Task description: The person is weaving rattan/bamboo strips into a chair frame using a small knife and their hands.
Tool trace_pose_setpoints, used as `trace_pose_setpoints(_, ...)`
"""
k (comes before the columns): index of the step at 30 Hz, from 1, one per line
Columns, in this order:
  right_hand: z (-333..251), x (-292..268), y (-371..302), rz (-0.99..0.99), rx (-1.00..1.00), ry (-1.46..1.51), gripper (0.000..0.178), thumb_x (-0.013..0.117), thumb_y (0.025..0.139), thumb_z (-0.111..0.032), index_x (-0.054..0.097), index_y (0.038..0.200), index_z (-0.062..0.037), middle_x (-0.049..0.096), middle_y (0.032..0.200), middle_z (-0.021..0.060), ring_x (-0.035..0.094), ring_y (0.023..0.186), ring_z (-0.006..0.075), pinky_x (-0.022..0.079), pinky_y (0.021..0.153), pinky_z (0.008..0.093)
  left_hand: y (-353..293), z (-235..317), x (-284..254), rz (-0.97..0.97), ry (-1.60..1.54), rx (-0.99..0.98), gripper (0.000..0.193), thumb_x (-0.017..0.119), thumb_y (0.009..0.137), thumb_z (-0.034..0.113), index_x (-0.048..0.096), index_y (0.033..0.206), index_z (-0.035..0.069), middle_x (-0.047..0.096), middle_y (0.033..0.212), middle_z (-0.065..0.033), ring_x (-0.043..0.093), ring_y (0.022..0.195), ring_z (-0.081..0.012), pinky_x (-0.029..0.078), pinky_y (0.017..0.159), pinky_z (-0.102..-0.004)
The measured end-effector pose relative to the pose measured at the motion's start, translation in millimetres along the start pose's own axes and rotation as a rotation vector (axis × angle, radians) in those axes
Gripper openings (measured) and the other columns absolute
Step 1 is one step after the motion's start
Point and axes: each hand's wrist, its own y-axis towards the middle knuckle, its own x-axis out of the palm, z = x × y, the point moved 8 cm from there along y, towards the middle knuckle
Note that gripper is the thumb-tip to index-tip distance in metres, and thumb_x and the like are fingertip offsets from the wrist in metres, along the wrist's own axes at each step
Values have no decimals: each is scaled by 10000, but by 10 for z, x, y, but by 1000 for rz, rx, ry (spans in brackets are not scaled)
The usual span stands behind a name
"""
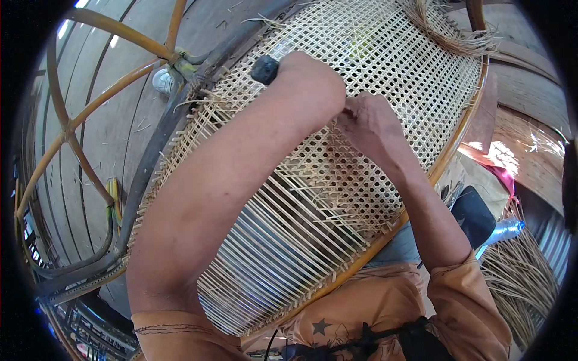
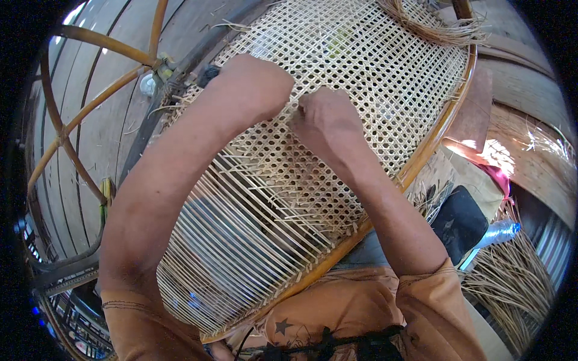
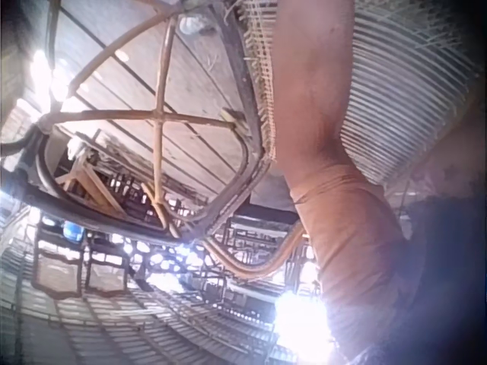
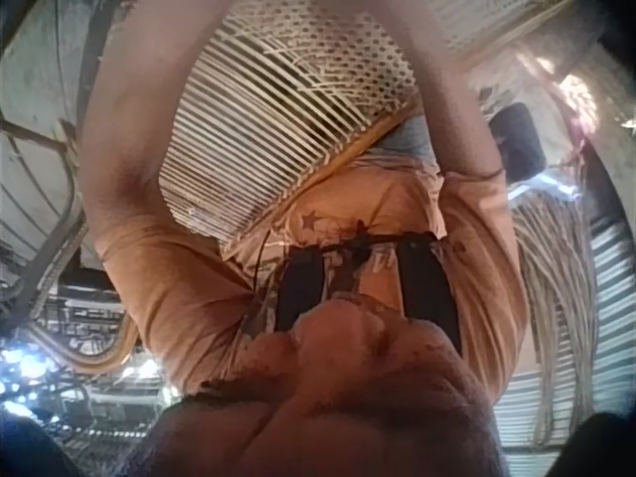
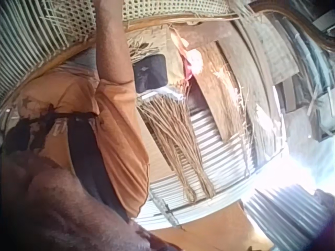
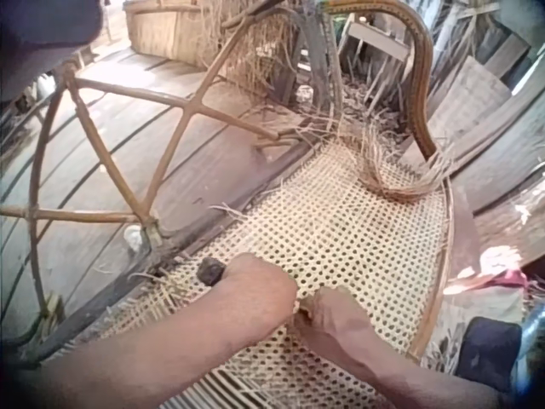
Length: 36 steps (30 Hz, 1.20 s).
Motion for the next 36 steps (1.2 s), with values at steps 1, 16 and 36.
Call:
trace_pose_setpoints(1,-40,12,20,38,-50,-116,209,550,790,-145,679,764,17,627,703,230,646,656,335,535,669,407,7,-6,26,-13,-26,-4,177,609,736,110,696,870,35,683,875,-142,673,835,-274,524,739,-394)
trace_pose_setpoints(16,16,71,71,-111,116,-272,212,574,805,-209,699,857,-46,669,865,186,663,783,344,543,703,394,-49,50,14,-9,3,-13,201,561,795,154,699,885,39,686,903,-144,672,847,-271,521,734,-385)
trace_pose_setpoints(36,-89,-256,-172,380,-322,-53,92,621,807,-142,606,821,-53,582,835,107,569,823,277,480,724,387,-466,-587,211,178,-209,-436,387,559,818,401,699,878,46,680,917,-152,662,866,-304,530,737,-413)
